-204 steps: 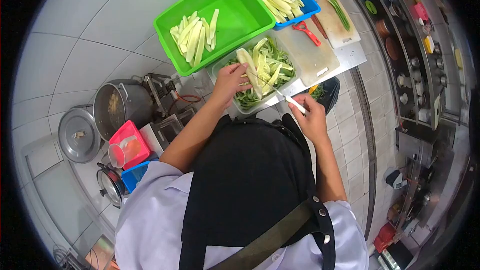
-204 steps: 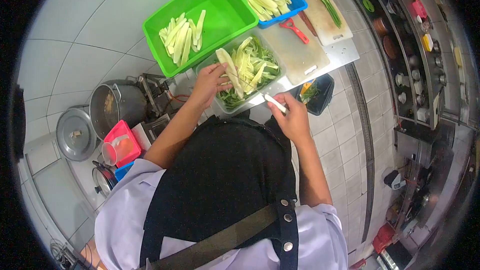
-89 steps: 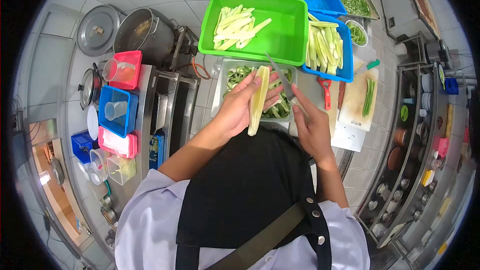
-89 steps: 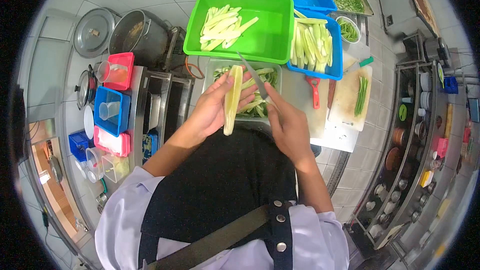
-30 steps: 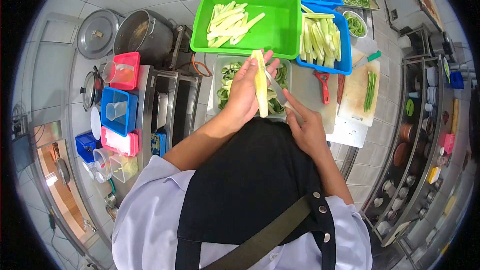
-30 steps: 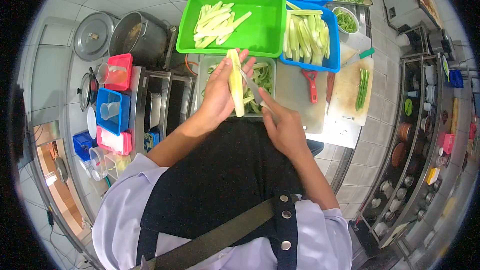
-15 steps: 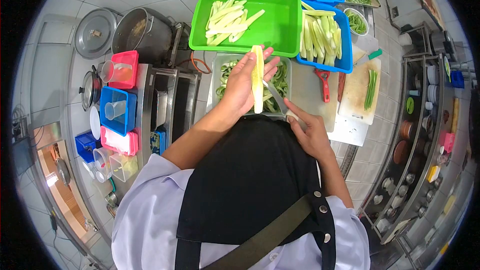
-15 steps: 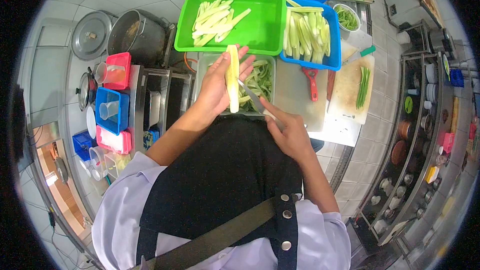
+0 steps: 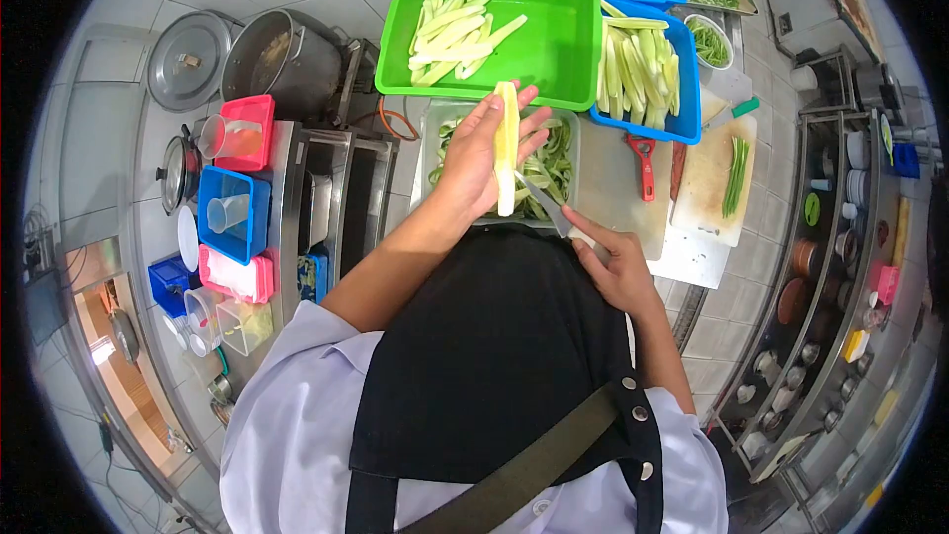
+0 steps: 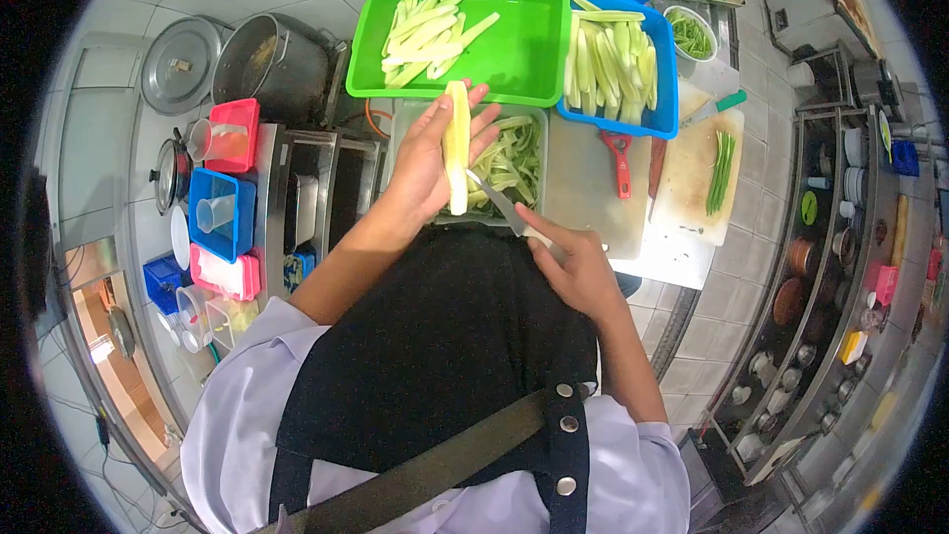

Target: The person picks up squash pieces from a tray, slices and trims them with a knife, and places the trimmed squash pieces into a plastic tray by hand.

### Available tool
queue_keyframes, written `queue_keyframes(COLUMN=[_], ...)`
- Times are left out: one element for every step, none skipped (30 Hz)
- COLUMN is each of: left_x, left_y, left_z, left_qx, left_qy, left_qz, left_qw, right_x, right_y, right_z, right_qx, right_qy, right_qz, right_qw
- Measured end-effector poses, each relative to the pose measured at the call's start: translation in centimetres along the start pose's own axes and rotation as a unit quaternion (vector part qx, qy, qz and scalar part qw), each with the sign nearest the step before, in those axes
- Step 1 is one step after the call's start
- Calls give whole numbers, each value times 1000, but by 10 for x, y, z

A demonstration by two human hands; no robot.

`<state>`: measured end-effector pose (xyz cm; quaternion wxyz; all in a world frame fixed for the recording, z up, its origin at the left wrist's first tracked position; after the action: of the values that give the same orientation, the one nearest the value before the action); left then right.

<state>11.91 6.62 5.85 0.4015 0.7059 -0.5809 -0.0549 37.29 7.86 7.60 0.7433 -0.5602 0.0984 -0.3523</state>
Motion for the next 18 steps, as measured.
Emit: queue_keyframes(left_x=[0, 0, 0, 0, 0, -1, -1, -1, -1, -2, -4, -5, -6, -6, -7, -8, -10, -11], left_y=[2, 3, 5, 6, 7, 7, 7, 6, 4, 4, 0, -2, -3, -4, -6, -7, -9, -11], left_z=[0, 0, 1, 2, 3, 3, 4, 4, 5, 7, 10, 13, 14, 15, 16, 19, 20, 21], left_qx=[0, 3, 6, 6, 2, -1, -1, 4, 8, 9, 14, 20, 20, 30, 39, 40, 50, 61], left_qy=[1, 6, 12, 12, 13, 13, 13, 19, 25, 26, 20, 14, 15, 13, 12, 13, 5, -2], left_qz=[0, 7, 13, 13, 22, 30, 30, 48, 66, 66, 81, 97, 96, 108, 120, 120, 128, 136], left_qw=[1000, 1000, 1000, 1000, 1000, 999, 999, 999, 997, 997, 996, 995, 995, 994, 992, 992, 991, 989], right_x=[0, 1, 1, 1, 1, 1, 1, 1, 2, 3, 3, 4, 4, 5, 5, 4, 5, 5], right_y=[2, 3, 6, 7, 7, 7, 7, 8, 9, 11, 13, 13, 14, 15, 20, 26, 28, 27], right_z=[-2, -3, -5, -6, -6, -4, -3, -2, -1, 0, 1, 2, 3, 4, 2, -1, -1, -2], right_qx=[-11, -22, -23, -27, -32, -32, -22, -12, -12, -8, -5, -5, 2, 9, 9, -7, -15, -23], right_qy=[11, 22, 22, 22, 23, 23, 11, -1, -2, -11, -21, -22, -29, -37, -37, -25, -19, -13], right_qz=[32, 64, 64, 73, 83, 83, 72, 61, 61, 49, 38, 38, 30, 22, 22, 55, 71, 88], right_qw=[999, 997, 997, 997, 996, 996, 997, 998, 998, 999, 999, 999, 999, 999, 999, 998, 997, 996])
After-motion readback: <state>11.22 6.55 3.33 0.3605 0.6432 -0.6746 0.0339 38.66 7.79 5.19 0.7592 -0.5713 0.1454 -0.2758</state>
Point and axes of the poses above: each hand's wrist, its own x-axis away from the middle knuckle, its own z-axis out of the back of the hand, y = z × x, the point moved 4 cm from there along -x, towards the middle knuckle, and after that the axes turned 1 degree about y, right-handed, at the moved point
